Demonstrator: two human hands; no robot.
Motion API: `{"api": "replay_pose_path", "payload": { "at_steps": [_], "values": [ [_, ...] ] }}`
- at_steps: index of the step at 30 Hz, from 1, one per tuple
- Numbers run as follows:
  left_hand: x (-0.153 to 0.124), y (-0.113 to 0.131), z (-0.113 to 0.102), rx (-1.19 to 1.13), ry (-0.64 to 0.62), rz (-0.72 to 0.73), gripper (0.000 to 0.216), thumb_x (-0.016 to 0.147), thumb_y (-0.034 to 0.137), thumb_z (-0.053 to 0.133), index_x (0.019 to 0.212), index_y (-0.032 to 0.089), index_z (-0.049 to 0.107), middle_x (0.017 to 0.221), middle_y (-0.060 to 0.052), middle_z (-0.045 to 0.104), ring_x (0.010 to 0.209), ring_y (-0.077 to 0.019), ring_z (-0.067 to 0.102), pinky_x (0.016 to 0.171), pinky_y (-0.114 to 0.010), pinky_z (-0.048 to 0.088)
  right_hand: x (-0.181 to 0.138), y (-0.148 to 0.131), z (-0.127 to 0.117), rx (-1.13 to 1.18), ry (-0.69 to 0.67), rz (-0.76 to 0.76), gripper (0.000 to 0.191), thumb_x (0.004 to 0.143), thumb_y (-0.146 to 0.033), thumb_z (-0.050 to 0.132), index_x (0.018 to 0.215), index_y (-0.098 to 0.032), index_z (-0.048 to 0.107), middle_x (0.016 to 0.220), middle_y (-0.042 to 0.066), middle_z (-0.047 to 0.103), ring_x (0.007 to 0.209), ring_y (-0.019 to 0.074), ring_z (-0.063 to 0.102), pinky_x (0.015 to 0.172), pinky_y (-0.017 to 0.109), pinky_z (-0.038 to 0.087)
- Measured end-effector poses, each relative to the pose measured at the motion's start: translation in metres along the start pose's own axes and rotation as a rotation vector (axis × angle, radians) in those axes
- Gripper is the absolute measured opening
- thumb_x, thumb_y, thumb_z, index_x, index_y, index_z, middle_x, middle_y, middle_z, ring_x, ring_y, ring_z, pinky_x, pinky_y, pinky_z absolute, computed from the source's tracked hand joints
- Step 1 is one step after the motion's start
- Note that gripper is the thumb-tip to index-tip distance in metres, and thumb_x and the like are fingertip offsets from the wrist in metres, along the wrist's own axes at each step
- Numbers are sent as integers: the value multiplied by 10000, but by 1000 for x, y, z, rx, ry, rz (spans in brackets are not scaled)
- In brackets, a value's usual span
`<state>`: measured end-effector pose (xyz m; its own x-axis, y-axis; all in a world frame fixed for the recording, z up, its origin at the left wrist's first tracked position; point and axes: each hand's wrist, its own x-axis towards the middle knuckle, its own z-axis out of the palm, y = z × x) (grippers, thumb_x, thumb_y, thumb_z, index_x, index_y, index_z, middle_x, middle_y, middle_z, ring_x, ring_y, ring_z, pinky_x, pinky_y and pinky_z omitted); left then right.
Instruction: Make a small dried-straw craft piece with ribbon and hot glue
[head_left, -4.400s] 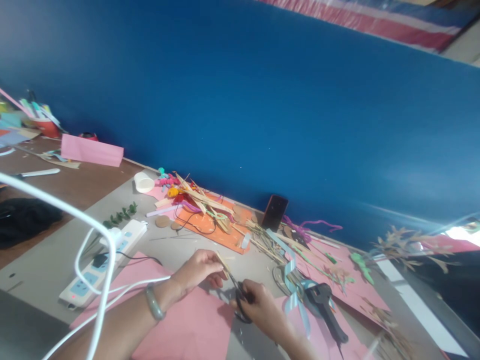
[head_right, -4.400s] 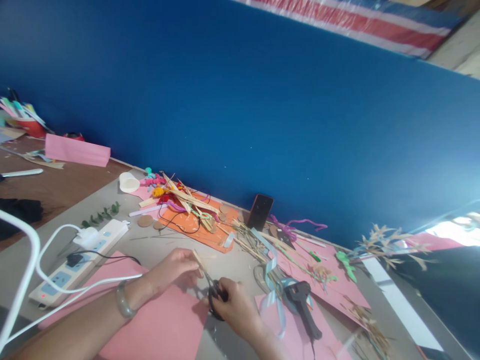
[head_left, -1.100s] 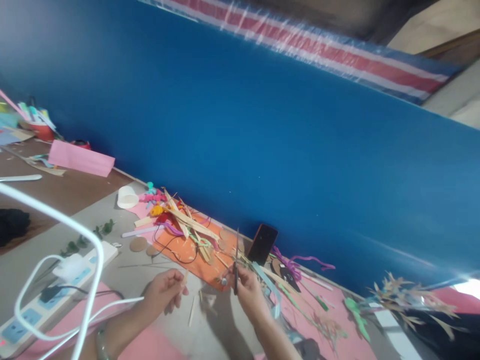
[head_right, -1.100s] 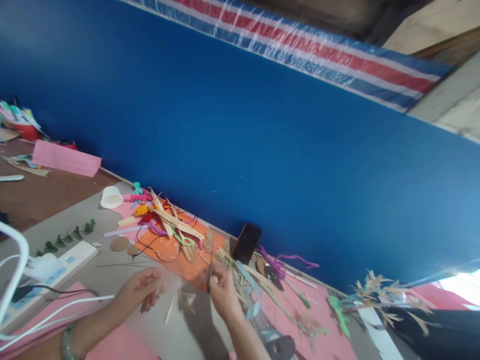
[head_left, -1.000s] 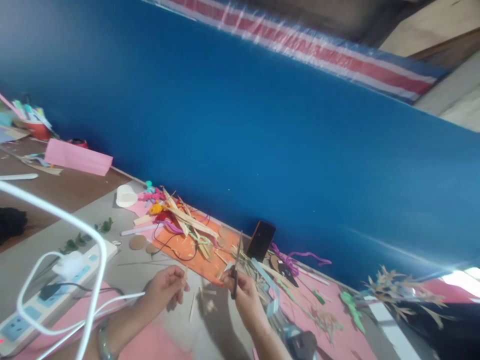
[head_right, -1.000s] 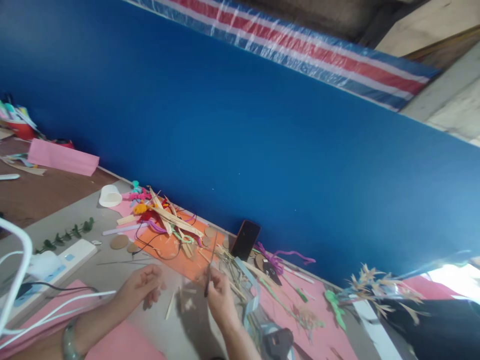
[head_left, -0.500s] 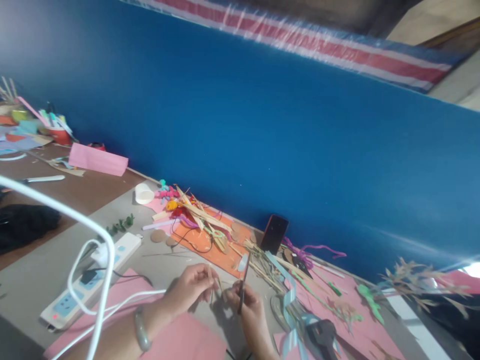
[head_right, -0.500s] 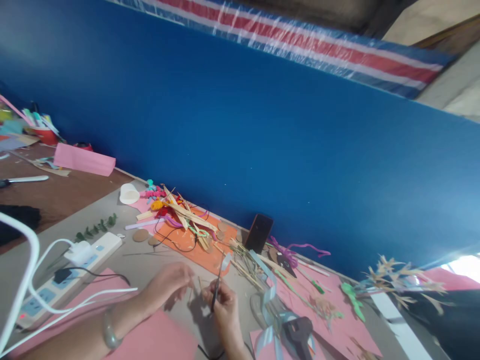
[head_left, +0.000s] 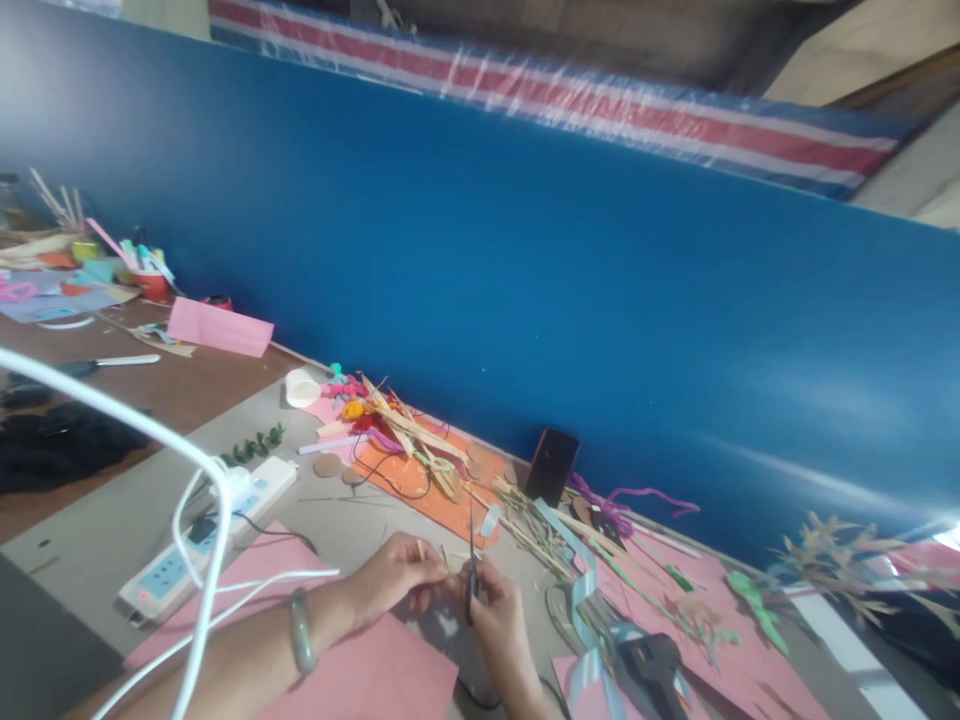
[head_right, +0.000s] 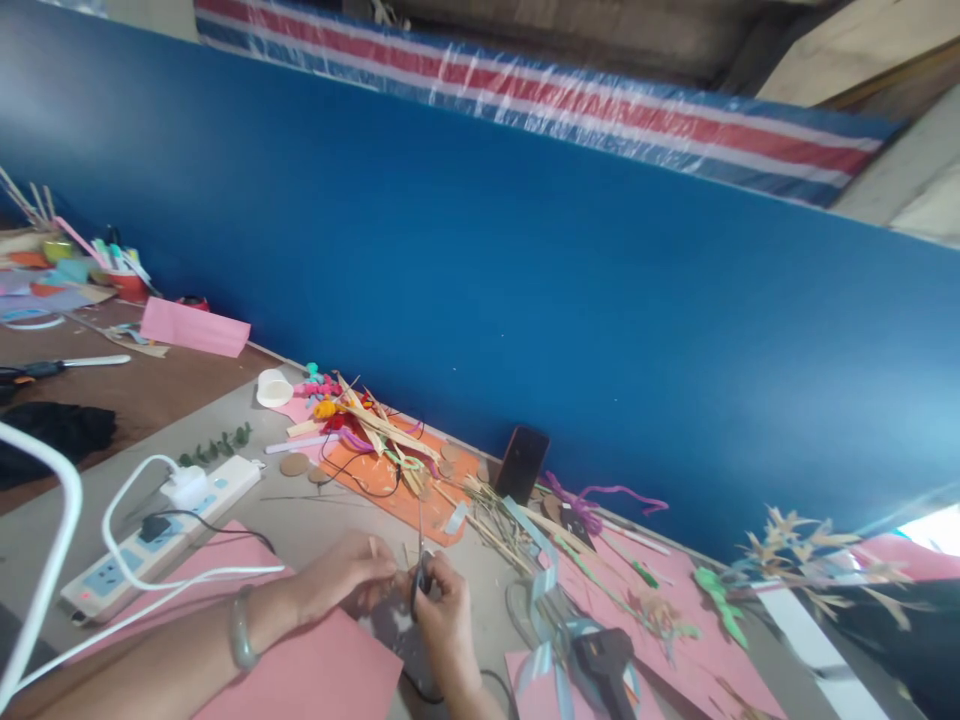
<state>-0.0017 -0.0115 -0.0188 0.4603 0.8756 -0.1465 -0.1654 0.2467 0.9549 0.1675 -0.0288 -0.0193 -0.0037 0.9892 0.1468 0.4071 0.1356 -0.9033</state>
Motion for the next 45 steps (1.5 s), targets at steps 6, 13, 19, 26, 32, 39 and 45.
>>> {"api": "replay_pose_path", "payload": {
  "at_steps": [6, 13, 19, 26, 32, 39, 45],
  "values": [
    [-4, 7, -1, 82, -2, 53, 396, 760, 485, 608, 634, 111, 632, 469, 26, 510, 432, -76, 446, 445, -204, 298, 0, -1, 6, -22, 37, -23, 224, 648, -297, 667, 492, -161, 581, 517, -25, 486, 531, 128, 432, 543, 240, 366],
    [-4, 6, -4, -91, 87, 6, 346, 692, 376, 713, 915, 122, 639, 622, 3, 629, 522, -107, 562, 518, -216, 400, -3, -9, 4, 85, 67, 42, 186, 693, -302, 643, 598, -142, 649, 562, 9, 582, 572, 149, 486, 561, 241, 387],
    [-3, 11, -8, -95, 45, 96, 383, 767, 405, 647, 993, 98, 609, 662, -39, 667, 546, -131, 600, 552, -248, 464, -7, -18, 3, 148, 20, 70, 163, 694, -282, 648, 598, -153, 623, 586, 4, 584, 593, 153, 502, 572, 230, 397],
    [-5, 7, -9, 77, -18, 89, 415, 772, 350, 668, 1104, 159, 509, 530, 42, 612, 407, -93, 520, 420, -183, 410, -6, -15, 1, 179, -27, 108, 219, 736, -360, 643, 670, -152, 661, 643, 25, 614, 616, 167, 513, 575, 240, 414],
    [-7, -3, -5, 127, -97, 14, 415, 702, 248, 686, 1075, 163, 526, 650, -9, 688, 379, -92, 524, 338, -168, 399, -5, -13, 4, 196, -27, 97, 150, 698, -282, 643, 608, -161, 633, 587, 3, 587, 566, 148, 508, 547, 233, 410],
    [-13, 18, -7, 138, -98, -10, 169, 659, 272, 684, 662, 132, 587, 633, -33, 680, 392, -78, 526, 371, -174, 390, -2, -30, 11, 393, -89, 160, 163, 686, -245, 630, 559, -179, 554, 490, -22, 566, 455, 128, 505, 481, 233, 410],
    [-13, 24, -12, 139, -95, -26, 150, 632, 270, 675, 657, 136, 612, 597, -24, 668, 433, -100, 540, 419, -205, 394, 5, -34, 11, 428, -117, 225, 192, 708, -312, 658, 591, -177, 588, 496, -11, 594, 450, 136, 515, 475, 234, 407]
  ]
}}
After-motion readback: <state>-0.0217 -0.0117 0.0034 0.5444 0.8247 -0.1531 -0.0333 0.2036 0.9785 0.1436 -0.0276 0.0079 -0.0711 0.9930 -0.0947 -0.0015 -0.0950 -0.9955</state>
